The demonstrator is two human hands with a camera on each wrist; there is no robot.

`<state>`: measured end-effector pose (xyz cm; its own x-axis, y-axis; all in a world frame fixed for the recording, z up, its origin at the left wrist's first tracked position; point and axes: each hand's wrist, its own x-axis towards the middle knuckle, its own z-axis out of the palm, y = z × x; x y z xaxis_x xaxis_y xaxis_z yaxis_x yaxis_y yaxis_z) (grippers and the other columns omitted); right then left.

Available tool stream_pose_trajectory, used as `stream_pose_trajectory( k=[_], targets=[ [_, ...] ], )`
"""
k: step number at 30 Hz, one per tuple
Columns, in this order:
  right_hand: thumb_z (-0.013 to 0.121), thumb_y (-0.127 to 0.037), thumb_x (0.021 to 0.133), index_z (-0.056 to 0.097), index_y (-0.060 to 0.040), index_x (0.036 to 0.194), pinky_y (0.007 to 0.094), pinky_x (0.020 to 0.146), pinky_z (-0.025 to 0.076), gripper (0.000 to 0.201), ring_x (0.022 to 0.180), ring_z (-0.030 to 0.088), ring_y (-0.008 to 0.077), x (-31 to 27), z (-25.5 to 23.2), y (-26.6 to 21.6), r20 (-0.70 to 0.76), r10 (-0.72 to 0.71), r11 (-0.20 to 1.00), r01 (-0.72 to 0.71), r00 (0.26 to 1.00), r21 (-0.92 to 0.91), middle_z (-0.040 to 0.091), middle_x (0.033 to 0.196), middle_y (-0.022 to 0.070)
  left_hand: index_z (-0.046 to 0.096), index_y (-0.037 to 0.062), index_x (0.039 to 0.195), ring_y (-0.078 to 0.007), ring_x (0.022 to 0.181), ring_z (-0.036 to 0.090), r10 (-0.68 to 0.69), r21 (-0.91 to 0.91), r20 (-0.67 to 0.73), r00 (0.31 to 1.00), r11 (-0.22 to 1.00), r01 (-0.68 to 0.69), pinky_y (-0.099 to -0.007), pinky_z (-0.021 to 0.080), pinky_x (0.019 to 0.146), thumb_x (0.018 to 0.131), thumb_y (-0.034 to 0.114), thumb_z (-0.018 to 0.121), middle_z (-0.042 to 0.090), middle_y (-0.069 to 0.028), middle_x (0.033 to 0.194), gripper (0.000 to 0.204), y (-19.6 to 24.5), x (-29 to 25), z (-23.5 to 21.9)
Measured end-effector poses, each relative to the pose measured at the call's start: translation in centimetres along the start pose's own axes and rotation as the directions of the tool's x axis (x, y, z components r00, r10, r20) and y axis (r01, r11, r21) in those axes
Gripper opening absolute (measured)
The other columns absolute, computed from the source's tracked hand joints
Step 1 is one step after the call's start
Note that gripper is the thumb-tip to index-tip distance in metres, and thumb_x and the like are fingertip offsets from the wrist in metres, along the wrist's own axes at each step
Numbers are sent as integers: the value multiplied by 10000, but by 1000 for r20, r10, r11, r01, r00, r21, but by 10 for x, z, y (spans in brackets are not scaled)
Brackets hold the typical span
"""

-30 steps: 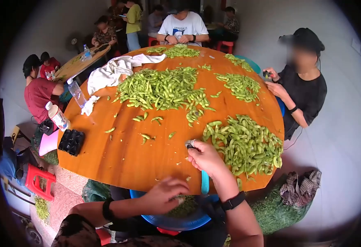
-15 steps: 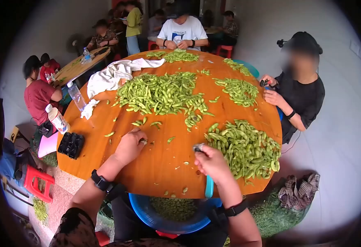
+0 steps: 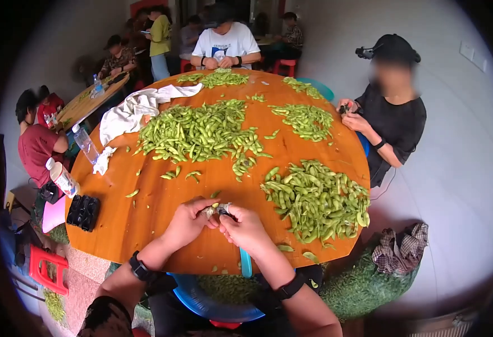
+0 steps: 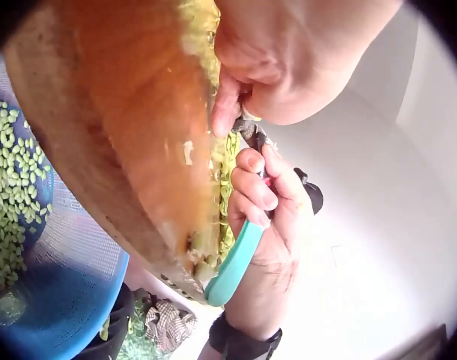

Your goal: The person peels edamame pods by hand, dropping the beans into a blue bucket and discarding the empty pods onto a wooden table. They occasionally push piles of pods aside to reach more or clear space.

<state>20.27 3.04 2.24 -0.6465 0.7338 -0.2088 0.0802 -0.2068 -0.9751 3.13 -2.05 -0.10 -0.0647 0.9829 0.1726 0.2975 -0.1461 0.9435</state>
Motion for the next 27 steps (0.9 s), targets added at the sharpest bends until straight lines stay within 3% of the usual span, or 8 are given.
stream_pose_trajectory(
  k=[4, 5, 7, 14, 16, 20, 27],
  targets=[
    [507, -88, 952, 592, -33, 996, 192, 407, 325, 111, 504, 461, 44, 0, 1, 0, -14, 7, 997, -6, 1000, 73, 554, 712, 2, 625, -21, 1116, -90, 774, 633, 23, -27, -3, 1000, 999, -23, -217, 533, 698, 889, -43, 568, 626, -46, 919, 235, 0, 2, -3],
    [507, -88, 952, 592, -33, 996, 192, 407, 325, 111, 504, 461, 44, 0, 2, 1, -12, 7, 997, -6, 1000, 74, 554, 712, 2, 625, -21, 1116, -90, 774, 633, 22, -27, -4, 1000, 999, -23, -217, 533, 698, 889, -43, 568, 626, -46, 919, 235, -2, 3, -4],
    [503, -80, 953, 597, -35, 1018, 190, 410, 326, 123, 504, 457, 44, 1, 5, 3, -27, -6, 1000, 6, 1000, -7, 553, 714, -1, 636, -16, 1092, -106, 755, 636, -37, -204, -4, 999, 978, 36, -234, 542, 689, 872, -57, 574, 639, -57, 929, 233, -9, 5, -6],
    [511, -101, 934, 613, -61, 1043, 196, 441, 358, 154, 508, 451, 41, 10, 10, 9, -58, -21, 1000, 20, 998, -8, 541, 697, -11, 630, -3, 1012, -87, 750, 626, -56, -282, -2, 998, 958, 53, -226, 535, 672, 882, -60, 563, 653, -30, 899, 157, -9, 4, -7],
    [515, -104, 931, 617, -70, 1051, 190, 450, 354, 160, 512, 445, 38, 14, 12, 8, -79, -79, 997, 80, 994, 10, 535, 691, -16, 615, -7, 1024, -89, 745, 626, -31, -290, -26, 999, 957, 22, -225, 534, 671, 889, -60, 549, 652, -37, 901, 159, -10, 5, -8],
    [519, -104, 928, 619, -74, 1044, 192, 434, 347, 156, 499, 443, 42, 20, 11, 6, -81, -29, 999, 33, 996, 41, 527, 684, -20, 609, -6, 1037, -96, 748, 633, -52, -314, -24, 998, 949, 42, -230, 536, 666, 895, -58, 539, 652, -44, 903, 167, -15, 7, -10],
    [540, -88, 923, 613, -68, 1021, 214, 360, 307, 123, 453, 428, 59, 26, -5, 12, 29, 51, 974, -56, 998, 220, 525, 668, -6, 587, -28, 1076, -144, 760, 647, -114, -461, 99, 988, 875, 147, -259, 540, 714, 908, -23, 539, 656, -86, 928, 175, -12, 10, -18]
  ],
)
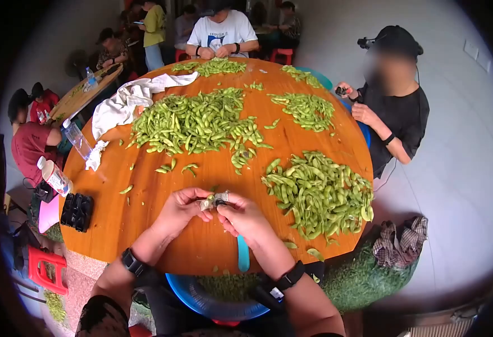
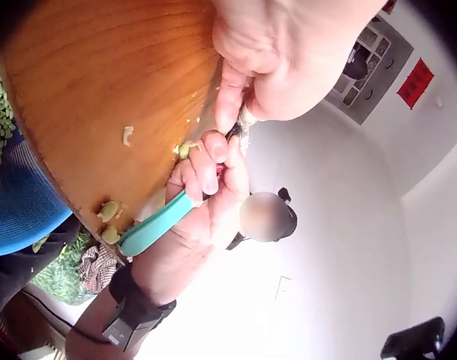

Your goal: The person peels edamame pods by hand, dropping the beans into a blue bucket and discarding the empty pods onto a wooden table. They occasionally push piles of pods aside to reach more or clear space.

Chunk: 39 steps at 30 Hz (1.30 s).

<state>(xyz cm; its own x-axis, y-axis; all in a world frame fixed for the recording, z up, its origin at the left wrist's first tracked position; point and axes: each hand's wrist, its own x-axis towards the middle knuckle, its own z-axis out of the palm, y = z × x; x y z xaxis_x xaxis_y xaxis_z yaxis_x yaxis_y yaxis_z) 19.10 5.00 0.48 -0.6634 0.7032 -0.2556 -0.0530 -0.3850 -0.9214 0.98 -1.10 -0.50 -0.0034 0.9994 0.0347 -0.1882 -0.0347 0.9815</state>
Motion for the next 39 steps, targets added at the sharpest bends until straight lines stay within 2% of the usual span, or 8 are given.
stream_pose_trajectory(
  k=[7, 11, 13, 19, 22, 25, 32, 39],
  targets=[
    [547, -81, 920, 614, -52, 986, 212, 353, 295, 98, 437, 415, 57, -1, -8, -4, 43, 44, 998, -46, 998, 52, 523, 659, 0, 547, -19, 1187, -148, 763, 641, -169, -289, 101, 980, 938, 192, -273, 538, 698, 934, 51, 537, 650, -99, 959, 263, 8, 0, -3],
    [535, -84, 922, 613, -65, 972, 205, 365, 301, 94, 442, 414, 50, -5, 1, -5, -39, -20, 999, 18, 999, -42, 519, 657, -11, 529, -5, 1213, -142, 747, 632, -186, -256, 90, 978, 945, 203, -261, 531, 665, 940, 85, 548, 647, -90, 945, 288, 6, 3, 2],
    [533, -83, 921, 613, -70, 973, 201, 377, 307, 96, 450, 417, 46, -9, 10, -8, -61, -34, 997, 30, 998, -76, 517, 655, -15, 538, 1, 1196, -140, 736, 626, -91, 97, -3, 996, 991, 91, -254, 523, 638, 939, 99, 559, 640, -80, 928, 276, 4, 2, 6],
    [538, -81, 914, 620, -84, 1007, 195, 415, 333, 124, 480, 427, 34, -15, 19, -13, -124, -84, 987, 66, 989, -146, 515, 647, -24, 549, 11, 1159, -111, 708, 606, -191, -269, 51, 980, 942, 198, -238, 506, 608, 929, 79, 571, 634, -51, 908, 240, 2, -1, -2],
    [540, -79, 910, 622, -73, 1025, 207, 427, 358, 142, 485, 441, 38, -15, 16, -12, -123, -93, 982, 70, 988, -177, 530, 650, -18, 578, 11, 1136, -96, 694, 613, -75, -261, -49, 996, 963, 60, -218, 507, 629, 914, 71, 592, 657, -45, 910, 230, 2, 1, 0],
    [539, -78, 905, 614, -47, 1038, 228, 441, 388, 156, 488, 466, 50, -16, 12, -10, -137, -168, 943, 119, 976, -310, 552, 652, -3, 607, 6, 1094, -91, 694, 608, -39, -71, -73, 997, 997, 34, -213, 501, 633, 907, 68, 602, 666, -49, 926, 197, 3, 1, -2],
    [539, -83, 920, 588, -25, 1026, 208, 450, 393, 131, 509, 476, 42, -19, 16, -18, -38, -240, 826, 184, 970, -533, 560, 694, -4, 635, 9, 1046, -83, 690, 600, -84, -77, -20, 996, 994, 82, -203, 494, 630, 899, 80, 619, 667, -43, 919, 164, 3, 2, -2],
    [547, -88, 898, 594, -42, 1061, 254, 459, 426, 176, 492, 505, 69, -16, 16, -14, -7, -212, 853, 181, 977, -490, 573, 639, 20, 638, 4, 1054, -105, 725, 617, -219, -401, -2, 976, 894, 200, -212, 508, 635, 894, 95, 631, 663, -47, 896, 185, 1, 4, -10]
  ],
)
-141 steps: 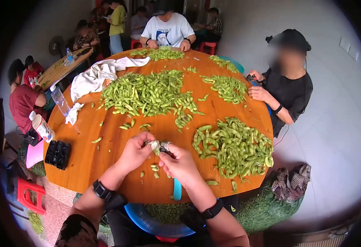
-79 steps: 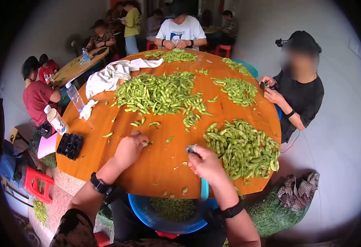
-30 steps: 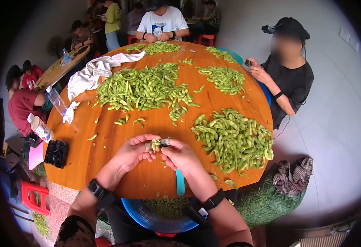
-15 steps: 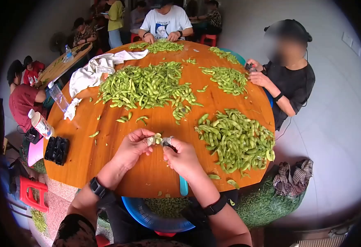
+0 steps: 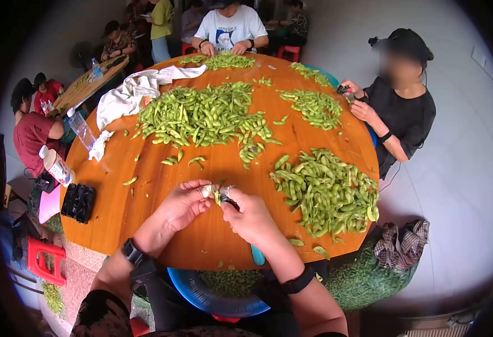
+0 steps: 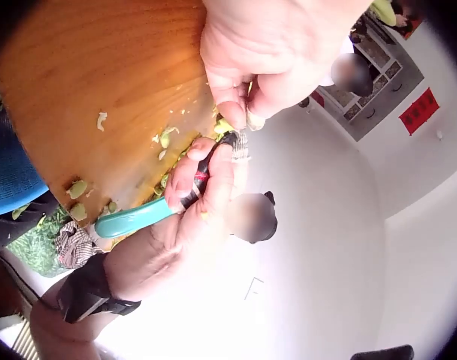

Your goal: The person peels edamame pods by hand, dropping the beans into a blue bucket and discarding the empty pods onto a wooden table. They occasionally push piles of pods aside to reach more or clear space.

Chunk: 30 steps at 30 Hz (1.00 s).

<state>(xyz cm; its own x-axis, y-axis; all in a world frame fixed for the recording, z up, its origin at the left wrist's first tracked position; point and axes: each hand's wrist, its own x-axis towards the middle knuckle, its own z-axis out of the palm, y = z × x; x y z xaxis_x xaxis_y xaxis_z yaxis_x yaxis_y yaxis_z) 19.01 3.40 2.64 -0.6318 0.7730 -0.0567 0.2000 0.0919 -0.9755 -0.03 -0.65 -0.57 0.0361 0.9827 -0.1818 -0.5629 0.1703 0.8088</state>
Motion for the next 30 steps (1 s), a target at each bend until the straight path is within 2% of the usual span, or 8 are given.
stream_pose_trajectory(
  k=[6, 9, 11, 12, 21, 24, 26, 30],
  targets=[
    [564, -64, 893, 608, -34, 1023, 235, 483, 425, 140, 535, 513, 64, 0, 5, -2, -35, 18, 999, -20, 999, -39, 576, 678, 20, 625, -29, 1096, -128, 764, 631, 22, 4, -33, 999, 1000, -22, -235, 535, 687, 914, 75, 593, 658, -68, 904, 212, -1, -2, 8],
    [573, -33, 867, 601, -31, 1038, 271, 518, 442, 173, 561, 539, 96, 6, 13, 11, -140, -240, 925, 183, 961, -333, 571, 669, 73, 604, -32, 1151, -129, 799, 636, 220, 273, -1, 976, 938, -211, -241, 543, 720, 939, 41, 534, 636, -70, 935, 235, -12, -3, 15],
    [578, -73, 848, 588, -53, 1019, 379, 516, 455, 172, 559, 579, 341, 10, 19, 16, -209, -459, 819, 320, 864, -476, 572, 658, 191, 591, -30, 1181, -127, 815, 636, 374, 470, 86, 923, 802, -369, -244, 544, 732, 951, 24, 501, 622, -70, 953, 252, -15, -4, 17],
    [578, -73, 848, 588, -53, 1019, 379, 516, 455, 172, 559, 579, 341, 9, 19, 16, -209, -458, 819, 318, 864, -477, 572, 658, 191, 585, -32, 1182, -127, 822, 639, 381, 497, 104, 919, 780, -380, -247, 545, 731, 953, 17, 486, 621, -71, 951, 254, -14, -4, 17],
    [567, -24, 874, 607, -19, 1057, 283, 592, 472, 188, 615, 564, 125, 3, 11, 2, -57, -44, 998, 46, 997, 36, 621, 733, 58, 535, -57, 1199, -158, 811, 660, 285, 715, 133, 949, 635, -291, -274, 557, 718, 982, 78, 417, 646, -105, 947, 281, -9, -12, 18],
    [557, -36, 892, 611, -13, 1042, 251, 555, 452, 162, 592, 504, 75, 6, 7, 3, -45, -38, 992, 43, 998, 118, 592, 720, 14, 509, -51, 1234, -174, 769, 670, 281, 673, 144, 949, 675, -302, -278, 562, 705, 991, 114, 427, 646, -114, 920, 305, -13, -10, 15],
    [552, -58, 902, 618, -21, 1034, 244, 526, 438, 152, 574, 506, 67, 3, 3, -3, -30, 55, 992, -51, 998, 115, 591, 709, 3, 491, -56, 1224, -200, 765, 677, 192, 330, 143, 971, 916, -229, -293, 570, 710, 989, 70, 375, 642, -119, 938, 291, -11, -8, 13],
    [567, -78, 891, 610, -11, 1009, 284, 511, 440, 142, 527, 536, 138, -1, 4, -3, -28, 30, 1000, -30, 999, 10, 604, 689, 69, 449, -47, 1285, -218, 777, 679, 128, 374, 105, 986, 914, -158, -297, 573, 715, 1001, 87, 359, 640, -127, 972, 327, -4, -5, 15]
  ],
)
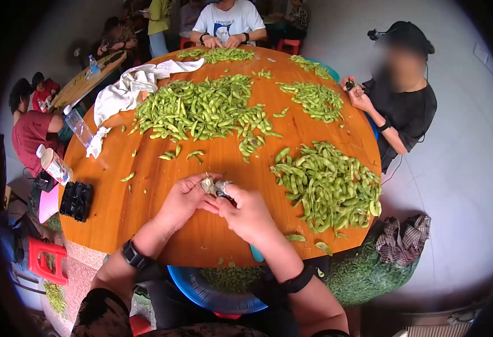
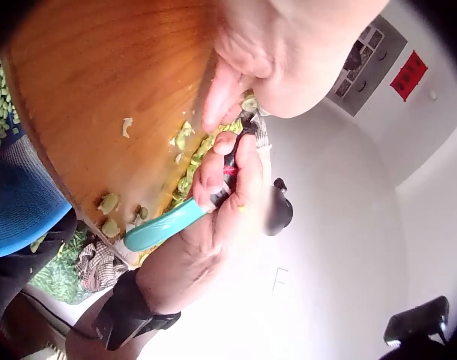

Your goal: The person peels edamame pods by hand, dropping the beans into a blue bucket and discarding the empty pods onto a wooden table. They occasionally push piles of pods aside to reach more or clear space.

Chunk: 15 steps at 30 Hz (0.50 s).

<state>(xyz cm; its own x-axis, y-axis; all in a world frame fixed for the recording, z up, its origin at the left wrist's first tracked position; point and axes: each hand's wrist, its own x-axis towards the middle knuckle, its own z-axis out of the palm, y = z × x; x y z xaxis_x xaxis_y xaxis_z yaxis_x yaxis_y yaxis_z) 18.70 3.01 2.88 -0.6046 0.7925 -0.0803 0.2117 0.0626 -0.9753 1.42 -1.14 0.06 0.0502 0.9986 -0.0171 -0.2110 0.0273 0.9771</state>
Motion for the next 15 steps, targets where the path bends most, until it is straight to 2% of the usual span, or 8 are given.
stream_pose_trajectory(
  k=[2, 3, 5, 6, 8, 12, 14, 15],
  targets=[
    [564, -80, 898, 604, -10, 978, 247, 454, 406, 114, 517, 517, 58, 0, 5, 6, -52, -145, 967, 130, 988, -219, 561, 621, 17, 436, -47, 1307, -208, 793, 679, 42, 83, -13, 999, 996, -41, -295, 574, 714, 1000, 86, 367, 641, -127, 986, 341, -4, -1, 1],
    [564, -80, 898, 604, -10, 978, 247, 454, 406, 114, 517, 517, 58, 2, 7, 9, -52, -144, 967, 130, 988, -218, 561, 621, 17, 436, -47, 1307, -208, 793, 679, 41, 84, -13, 999, 996, -40, -295, 574, 714, 1000, 86, 367, 641, -127, 986, 341, -4, -1, 1],
    [569, -70, 882, 586, -5, 987, 287, 469, 409, 126, 512, 534, 101, 3, 9, 12, -61, -282, 914, 249, 957, -320, 544, 588, 56, 444, -42, 1306, -184, 793, 674, 11, 49, -33, 999, 999, -9, -286, 573, 706, 1002, 93, 368, 640, -125, 996, 341, -4, -1, 2],
    [569, -70, 882, 586, -5, 987, 287, 469, 409, 126, 512, 534, 101, 3, 11, 11, -62, -281, 914, 248, 958, -320, 544, 588, 56, 444, -42, 1306, -184, 793, 674, 10, 48, -32, 999, 999, -9, -286, 573, 706, 1002, 93, 368, 640, -125, 996, 341, -5, -1, 1],
    [569, -75, 845, 568, -18, 949, 439, 584, 465, 118, 673, 582, 422, 3, 12, 6, -98, -398, 837, 317, 912, -447, 599, 765, 231, 454, -43, 1296, -162, 779, 667, 74, 98, -27, 997, 993, -71, -274, 570, 693, 1002, 102, 376, 642, -114, 976, 337, -6, -2, -1],
    [555, -59, 845, 564, -18, 951, 441, 565, 459, 114, 669, 578, 425, 6, 11, 9, -106, -379, 846, 297, 919, -444, 579, 765, 247, 464, -53, 1278, -158, 764, 663, 79, 127, 0, 997, 989, -79, -273, 565, 677, 1004, 114, 379, 643, -109, 947, 332, -1, -4, 0],
    [558, -65, 864, 578, -25, 958, 401, 507, 448, 104, 570, 595, 332, 7, 8, 12, -104, -380, 874, 320, 919, -366, 603, 719, 188, 465, -60, 1265, -168, 761, 665, 76, 119, 36, 996, 990, -80, -277, 560, 666, 1005, 114, 372, 643, -111, 924, 326, -1, -5, 1],
    [558, -65, 864, 578, -25, 958, 401, 507, 448, 104, 570, 595, 332, 9, 5, 13, -105, -378, 875, 318, 920, -365, 603, 719, 188, 465, -60, 1265, -168, 761, 665, 74, 119, 36, 997, 990, -78, -277, 560, 666, 1005, 114, 372, 643, -111, 924, 326, 0, -6, 0]
  ],
)
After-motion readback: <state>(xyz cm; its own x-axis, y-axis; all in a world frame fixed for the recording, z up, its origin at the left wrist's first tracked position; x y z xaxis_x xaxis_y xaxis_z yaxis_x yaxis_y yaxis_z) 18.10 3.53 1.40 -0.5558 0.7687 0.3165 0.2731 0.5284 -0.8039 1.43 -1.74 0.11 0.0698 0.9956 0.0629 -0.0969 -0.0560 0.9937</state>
